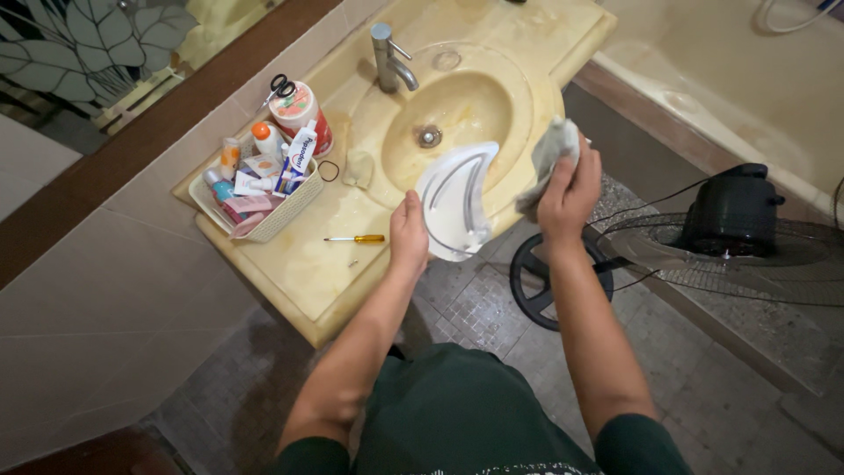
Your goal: The person uses a screwdriver to unscrew the cap at the hub of a pedestal fan, removes the front grille, wipes the fan blade with a cloth, and then reattaches the grille and tightens the cap back onto the fan hub.
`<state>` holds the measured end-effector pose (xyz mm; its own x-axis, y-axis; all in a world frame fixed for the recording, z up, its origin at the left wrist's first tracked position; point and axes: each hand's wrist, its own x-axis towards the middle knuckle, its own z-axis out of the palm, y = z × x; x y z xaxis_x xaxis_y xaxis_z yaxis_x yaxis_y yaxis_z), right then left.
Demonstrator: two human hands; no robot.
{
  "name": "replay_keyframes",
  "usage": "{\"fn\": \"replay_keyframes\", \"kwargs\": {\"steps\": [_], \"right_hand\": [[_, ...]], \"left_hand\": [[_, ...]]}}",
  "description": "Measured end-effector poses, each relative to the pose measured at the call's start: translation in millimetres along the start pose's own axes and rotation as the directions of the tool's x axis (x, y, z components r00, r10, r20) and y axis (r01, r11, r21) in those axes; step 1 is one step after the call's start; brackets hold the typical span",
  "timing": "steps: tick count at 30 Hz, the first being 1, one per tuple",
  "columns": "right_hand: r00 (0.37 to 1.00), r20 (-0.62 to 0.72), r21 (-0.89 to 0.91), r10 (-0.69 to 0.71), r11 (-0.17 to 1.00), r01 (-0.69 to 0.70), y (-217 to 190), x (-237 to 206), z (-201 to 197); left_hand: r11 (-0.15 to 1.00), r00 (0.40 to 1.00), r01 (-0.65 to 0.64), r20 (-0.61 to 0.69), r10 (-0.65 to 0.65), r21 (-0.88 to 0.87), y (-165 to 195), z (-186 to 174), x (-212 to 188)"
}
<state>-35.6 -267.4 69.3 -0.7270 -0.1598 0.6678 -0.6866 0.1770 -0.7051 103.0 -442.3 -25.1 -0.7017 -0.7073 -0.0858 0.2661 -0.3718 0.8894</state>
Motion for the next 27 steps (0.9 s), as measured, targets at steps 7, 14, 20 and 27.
{"fn": "replay_keyframes", "kwargs": {"steps": [7, 14, 20, 27], "right_hand": [[0.868, 0.425, -0.389, -0.256, 0.815, 0.430, -56, -41, 33], [0.815, 0.474, -0.328, -0.333, 0.792, 0.514, -65, -61, 36], [0.624, 0.597, -0.057, -0.504, 0.750, 0.659, -51, -74, 19], [0.538, 0.577, 0.085, -0.614, 0.701, 0.708, -27, -64, -2]], "left_hand": [[0.884, 0.894, 0.343, 0.400, -0.203, -0.317, -3, 12, -2], [0.811, 0.888, 0.428, 0.355, -0.293, -0.399, 2, 6, 5], [0.804, 0.885, 0.465, 0.201, -0.420, -0.371, -13, -13, 20], [0.824, 0.892, 0.442, 0.073, -0.447, -0.353, -29, -22, 29]]}}
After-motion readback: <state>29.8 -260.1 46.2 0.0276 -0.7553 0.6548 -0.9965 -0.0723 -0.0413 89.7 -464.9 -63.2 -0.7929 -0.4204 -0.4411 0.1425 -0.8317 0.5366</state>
